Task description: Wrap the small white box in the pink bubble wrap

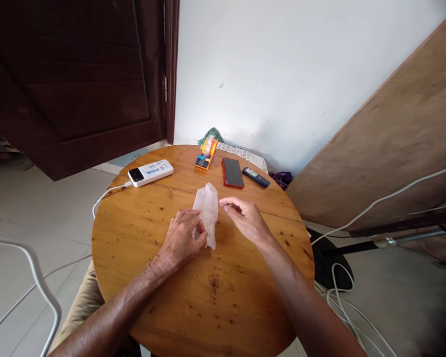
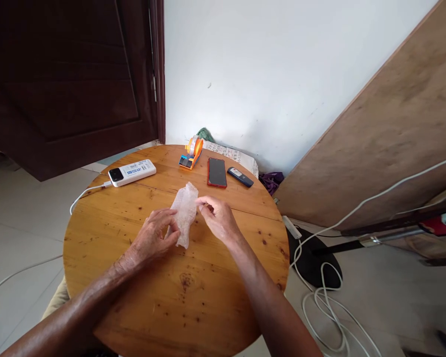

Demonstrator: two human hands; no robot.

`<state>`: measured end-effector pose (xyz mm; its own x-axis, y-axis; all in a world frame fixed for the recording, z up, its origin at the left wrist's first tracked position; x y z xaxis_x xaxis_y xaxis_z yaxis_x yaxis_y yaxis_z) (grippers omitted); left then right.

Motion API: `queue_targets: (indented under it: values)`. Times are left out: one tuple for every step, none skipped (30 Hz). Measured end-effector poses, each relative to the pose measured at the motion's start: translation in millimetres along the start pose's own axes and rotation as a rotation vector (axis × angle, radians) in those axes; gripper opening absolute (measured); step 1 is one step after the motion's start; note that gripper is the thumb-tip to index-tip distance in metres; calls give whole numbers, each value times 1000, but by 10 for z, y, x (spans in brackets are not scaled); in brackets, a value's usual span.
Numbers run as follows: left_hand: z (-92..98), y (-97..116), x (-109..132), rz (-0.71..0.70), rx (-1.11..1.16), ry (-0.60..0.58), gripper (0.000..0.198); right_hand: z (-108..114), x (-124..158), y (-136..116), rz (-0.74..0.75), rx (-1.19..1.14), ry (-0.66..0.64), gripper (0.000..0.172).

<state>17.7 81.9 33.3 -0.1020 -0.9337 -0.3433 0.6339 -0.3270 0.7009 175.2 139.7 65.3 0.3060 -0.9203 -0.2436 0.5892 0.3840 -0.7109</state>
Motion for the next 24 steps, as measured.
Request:
queue_targets:
  values:
    - [-13, -8, -7, 5, 19, -4, 15, 18, -71, 40, 9, 11, 19, 25]
    - [-23, -14, -11, 11, 33, -6, 15, 33, -142, 76, 17, 19, 29, 25]
    - [-31, -18, -12, 18, 44, -8, 15, 45, -214, 107, 25, 26, 30, 25]
    - [-38, -19, -11, 26, 52, -10, 15, 53, -286, 135, 29, 34, 24, 26]
    - [-44, -18, -9, 31, 60, -15, 15, 53, -359, 162, 29, 41, 11, 30]
    - [-51, -14, -7, 35, 67, -21, 15, 43, -433, 193, 21, 45, -8, 37]
    - [-59, -10, -4, 38, 76, -30, 15, 24, -507, 228, 6, 43, -28, 44]
    - [-68, -6, -3, 39, 84, -40, 15, -8, -579, 267, -15, 34, -51, 51]
    - [-77, -3, -1, 40, 90, -48, 16, -55, -645, 310, -41, 17, -79, 56]
    - [-85, -2, -1, 41, 96, -54, 16, -112, -704, 357, -70, -4, -109, 60]
    - [-91, -2, 0, 41, 100, -57, 16, -176, -753, 399, -94, -31, -141, 61]
    - [-95, -2, 1, 42, 104, -57, 16, -235, -792, 432, -108, -64, -168, 61]
    - [-98, -3, 1, 42, 109, -56, 15, -282, -821, 455, -110, -101, -187, 59]
    - [-100, -5, 1, 43, 115, -52, 16, -308, -839, 469, -101, -140, -196, 56]
    - [-100, -7, 1, 45, 121, -48, 16, -308, -849, 474, -82, -178, -190, 52]
    - [-101, -10, 0, 47, 127, -44, 16, -285, -850, 473, -58, -212, -175, 48]
    - [-103, -12, -2, 48, 134, -43, 16, -245, -843, 471, -36, -235, -158, 42]
    - [-107, -13, -4, 48, 141, -43, 16, -198, -832, 470, -23, -244, -141, 37]
    - [-111, -15, -7, 49, 148, -44, 16, -151, -819, 466, -18, -240, -129, 33]
    - [-116, -18, -10, 50, 155, -45, 16, -114, -809, 458, -18, -224, -124, 30]
    - [-120, -22, -14, 51, 161, -45, 17, -95, -804, 444, -20, -200, -130, 27]
    - [-123, -25, -17, 52, 168, -42, 17, -98, -806, 420, -17, -173, -146, 26]
    - [-125, -25, -19, 50, 173, -39, 17, -125, -815, 385, -6, -154, -168, 25]
    - [-127, -22, -19, 44, 175, -38, 18, -176, -831, 345, 14, -143, -199, 25]
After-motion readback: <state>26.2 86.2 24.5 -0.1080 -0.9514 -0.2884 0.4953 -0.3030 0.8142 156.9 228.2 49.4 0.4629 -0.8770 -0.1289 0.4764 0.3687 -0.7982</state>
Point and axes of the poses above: each hand's wrist, its own x-axis away from the middle knuckle, its own z-axis out of the back of the hand, y = z × x, the point moved 9 cm from there along -x, towards the middle knuckle, and after that the axes turned 3 degrees about z, right-handed, at the moved point
